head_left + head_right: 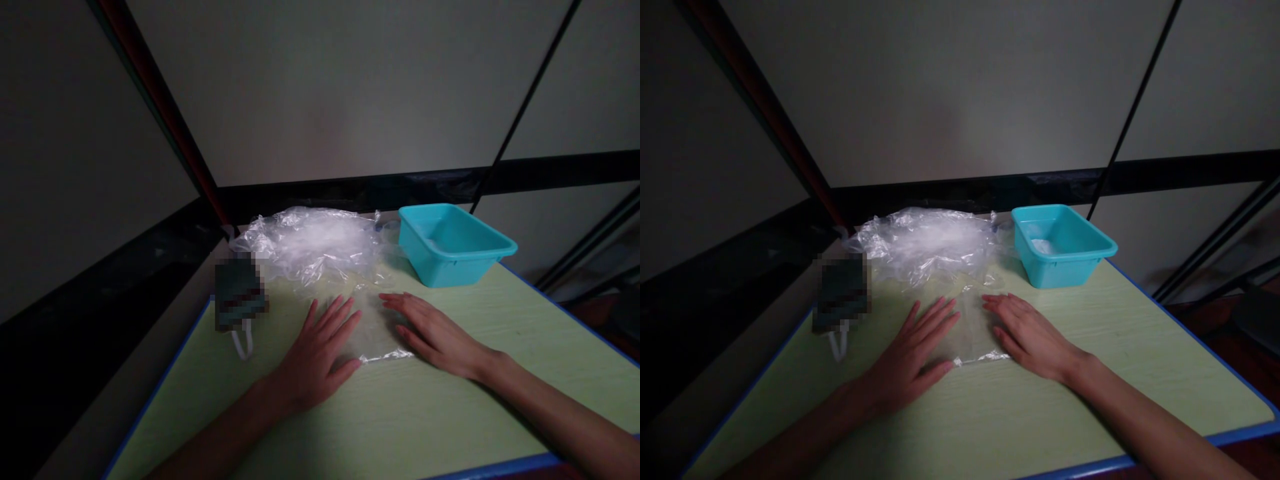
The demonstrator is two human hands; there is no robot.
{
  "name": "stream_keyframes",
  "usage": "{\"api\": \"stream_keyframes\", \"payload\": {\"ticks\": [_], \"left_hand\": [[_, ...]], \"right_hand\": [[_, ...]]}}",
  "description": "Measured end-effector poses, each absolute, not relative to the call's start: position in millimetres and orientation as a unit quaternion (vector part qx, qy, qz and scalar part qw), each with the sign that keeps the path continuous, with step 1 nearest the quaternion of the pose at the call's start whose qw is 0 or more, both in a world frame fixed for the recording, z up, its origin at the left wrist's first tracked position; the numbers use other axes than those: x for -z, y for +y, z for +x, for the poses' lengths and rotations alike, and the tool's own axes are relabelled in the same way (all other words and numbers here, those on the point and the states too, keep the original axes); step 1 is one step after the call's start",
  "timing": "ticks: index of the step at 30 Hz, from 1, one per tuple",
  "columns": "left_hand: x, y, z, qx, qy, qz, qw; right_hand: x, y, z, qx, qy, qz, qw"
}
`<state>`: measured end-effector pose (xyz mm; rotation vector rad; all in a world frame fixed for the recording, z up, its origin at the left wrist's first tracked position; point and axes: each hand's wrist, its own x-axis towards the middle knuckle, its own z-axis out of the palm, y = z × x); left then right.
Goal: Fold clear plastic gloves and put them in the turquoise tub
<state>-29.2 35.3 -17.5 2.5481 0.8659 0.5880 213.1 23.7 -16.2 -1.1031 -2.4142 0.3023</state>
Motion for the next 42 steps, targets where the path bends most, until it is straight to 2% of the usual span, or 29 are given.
{"api": "stream_keyframes", "payload": {"ticks": [6,12,16,20,28,37,42], "left_hand": [[23,37,-29,-0.137,0.372,0.915,0.071],[30,39,-28,-0.133,0.405,0.904,0.018],[30,39,-28,-0.148,0.415,0.897,0.024],[24,35,-29,-0.150,0.365,0.917,0.062],[17,27,-27,-0.047,0.281,0.953,0.100],[20,29,-28,-0.036,0.284,0.953,0.098],[20,29,-29,-0.067,0.277,0.954,0.087]], "right_hand": [[19,24,212,-0.090,-0.889,-0.394,0.215],[21,25,214,-0.079,-0.892,-0.399,0.198],[17,23,212,-0.096,-0.898,-0.387,0.186],[12,15,207,-0.133,-0.925,-0.331,0.134],[17,5,202,-0.147,-0.937,-0.310,0.063],[21,2,202,-0.155,-0.929,-0.331,0.053],[14,5,206,-0.171,-0.928,-0.322,0.083]]}}
